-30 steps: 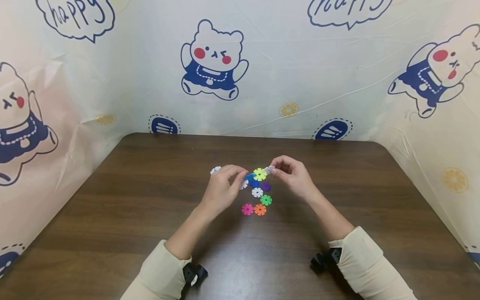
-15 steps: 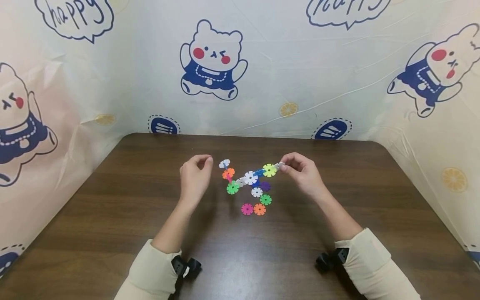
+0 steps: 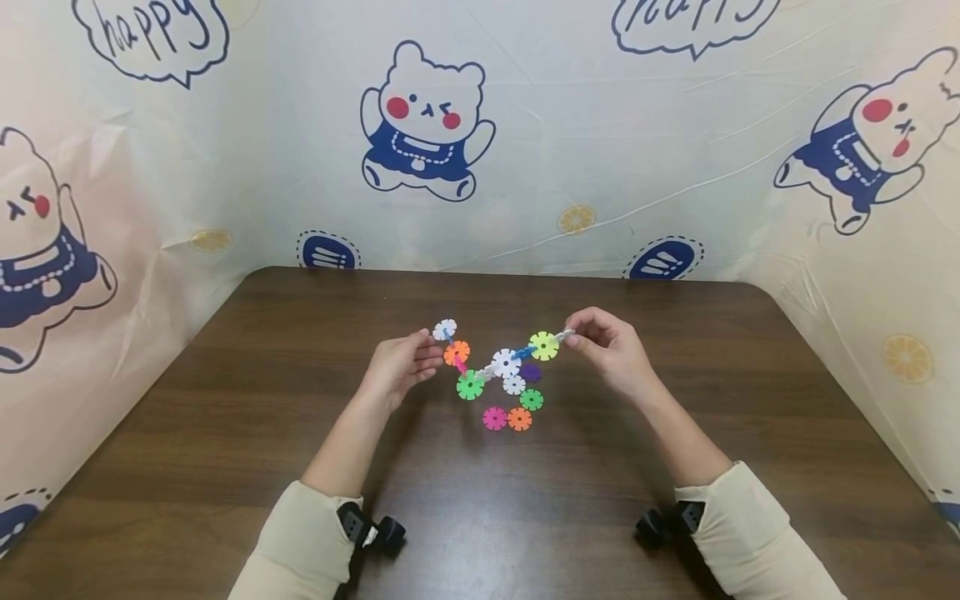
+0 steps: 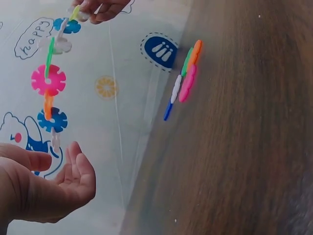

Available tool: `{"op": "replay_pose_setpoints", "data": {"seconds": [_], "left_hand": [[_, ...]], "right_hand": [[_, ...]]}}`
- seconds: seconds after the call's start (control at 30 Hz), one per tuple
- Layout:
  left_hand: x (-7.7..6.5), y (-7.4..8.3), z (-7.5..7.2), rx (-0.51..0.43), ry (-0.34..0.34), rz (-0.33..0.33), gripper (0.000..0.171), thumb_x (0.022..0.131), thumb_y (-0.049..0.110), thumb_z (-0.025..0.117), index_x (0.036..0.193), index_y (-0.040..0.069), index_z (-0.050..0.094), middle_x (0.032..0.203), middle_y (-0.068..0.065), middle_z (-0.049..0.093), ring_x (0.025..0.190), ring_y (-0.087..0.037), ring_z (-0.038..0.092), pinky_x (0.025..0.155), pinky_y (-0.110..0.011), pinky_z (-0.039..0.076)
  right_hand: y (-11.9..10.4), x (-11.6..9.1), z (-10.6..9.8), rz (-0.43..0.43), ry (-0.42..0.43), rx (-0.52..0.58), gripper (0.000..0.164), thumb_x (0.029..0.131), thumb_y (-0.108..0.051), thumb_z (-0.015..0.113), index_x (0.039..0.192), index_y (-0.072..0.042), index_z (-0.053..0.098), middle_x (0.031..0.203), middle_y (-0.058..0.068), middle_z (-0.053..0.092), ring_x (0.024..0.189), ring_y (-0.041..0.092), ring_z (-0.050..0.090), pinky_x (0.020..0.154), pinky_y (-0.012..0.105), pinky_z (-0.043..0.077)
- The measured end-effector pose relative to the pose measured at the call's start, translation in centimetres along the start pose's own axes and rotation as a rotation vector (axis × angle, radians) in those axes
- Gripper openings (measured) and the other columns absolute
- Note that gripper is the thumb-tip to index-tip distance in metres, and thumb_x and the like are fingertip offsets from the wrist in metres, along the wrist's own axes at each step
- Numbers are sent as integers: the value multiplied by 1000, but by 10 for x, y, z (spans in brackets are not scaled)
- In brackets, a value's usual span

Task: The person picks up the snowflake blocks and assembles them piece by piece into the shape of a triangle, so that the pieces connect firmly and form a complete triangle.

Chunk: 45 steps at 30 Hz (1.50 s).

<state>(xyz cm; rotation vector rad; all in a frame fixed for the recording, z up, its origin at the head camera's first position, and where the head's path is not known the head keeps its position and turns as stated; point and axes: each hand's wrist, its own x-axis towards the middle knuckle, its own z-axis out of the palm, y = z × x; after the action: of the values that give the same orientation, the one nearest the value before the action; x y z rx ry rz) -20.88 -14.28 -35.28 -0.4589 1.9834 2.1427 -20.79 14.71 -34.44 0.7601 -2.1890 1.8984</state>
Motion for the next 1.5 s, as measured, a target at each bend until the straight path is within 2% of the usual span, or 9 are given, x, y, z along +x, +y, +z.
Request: {"op": "replay_pose_setpoints", "data": {"seconds": [0.1, 0.3, 0.43, 0.57, 0.8, 0.93, 1.2, 1.33, 1.5], "left_hand": [[1, 0, -1, -80, -25, -30, 32, 96, 22, 50, 114, -5, 54, 85, -5, 62, 78, -16, 61, 75, -25, 51], [0, 0, -2, -230, -98, -60, 21, 94, 18, 53, 104, -1, 54, 81, -5, 62, 75, -15, 61, 76, -27, 51], [0, 1, -2, -220, -108, -52, 22, 92, 14, 57, 106, -2, 55, 78, -4, 64, 72, -14, 61, 74, -26, 52], [-1, 2, -1, -162, -69, -6, 25, 90, 11, 61, 110, -4, 57, 78, -4, 65, 70, -13, 63, 75, -26, 52], [-10, 8, 1, -99, 40, 158, 27, 89, 9, 62, 110, -8, 59, 75, -3, 66, 68, -11, 64, 76, -28, 52], [-17, 12, 3, -34, 109, 247, 27, 89, 11, 62, 108, -7, 61, 75, -2, 66, 70, -12, 65, 73, -27, 52], [-29, 19, 10, -1, 219, 393, 22, 88, 11, 63, 103, -5, 63, 81, -10, 66, 71, -15, 66, 74, -28, 52], [-33, 21, 12, 14, 304, 520, 19, 87, 11, 64, 99, -4, 65, 82, -12, 65, 72, -20, 66, 65, -20, 51], [-36, 21, 11, 33, 398, 691, 16, 85, 9, 66, 94, -4, 65, 82, -15, 66, 67, -17, 65, 54, -19, 45]], "right_hand": [[1, 0, -1, -7, -7, 1, 11, 85, 6, 61, 94, 7, 55, 88, 13, 58, 75, 14, 57, 73, 25, 51], [4, -1, -3, -5, -24, 7, 11, 85, 8, 59, 95, 8, 55, 88, 1, 59, 76, 21, 56, 74, 26, 51], [5, -1, -3, -4, -42, 9, 10, 85, 7, 59, 94, 7, 55, 87, -1, 59, 77, 26, 55, 73, 26, 51], [6, -2, -2, 9, -53, 8, 10, 86, 6, 59, 95, 7, 56, 88, 2, 59, 77, 26, 56, 73, 26, 51], [12, -1, -1, 75, -34, -35, 12, 87, 1, 60, 98, 6, 57, 91, 18, 59, 77, 15, 58, 73, 25, 51], [14, 2, 0, 110, -9, -62, 14, 87, 0, 61, 99, 8, 57, 94, 25, 58, 80, 23, 59, 73, 26, 51], [13, 4, 2, 200, 62, -201, 21, 86, -5, 64, 105, 1, 57, 103, 15, 60, 87, 28, 59, 71, 26, 50], [17, 5, 3, 212, 13, -278, 20, 86, -6, 65, 103, 0, 58, 97, 14, 62, 84, 28, 59, 69, 28, 49], [25, 5, 5, 224, -148, -357, 20, 86, -10, 66, 103, 0, 60, 94, 10, 63, 86, 24, 58, 74, 35, 48]]}}
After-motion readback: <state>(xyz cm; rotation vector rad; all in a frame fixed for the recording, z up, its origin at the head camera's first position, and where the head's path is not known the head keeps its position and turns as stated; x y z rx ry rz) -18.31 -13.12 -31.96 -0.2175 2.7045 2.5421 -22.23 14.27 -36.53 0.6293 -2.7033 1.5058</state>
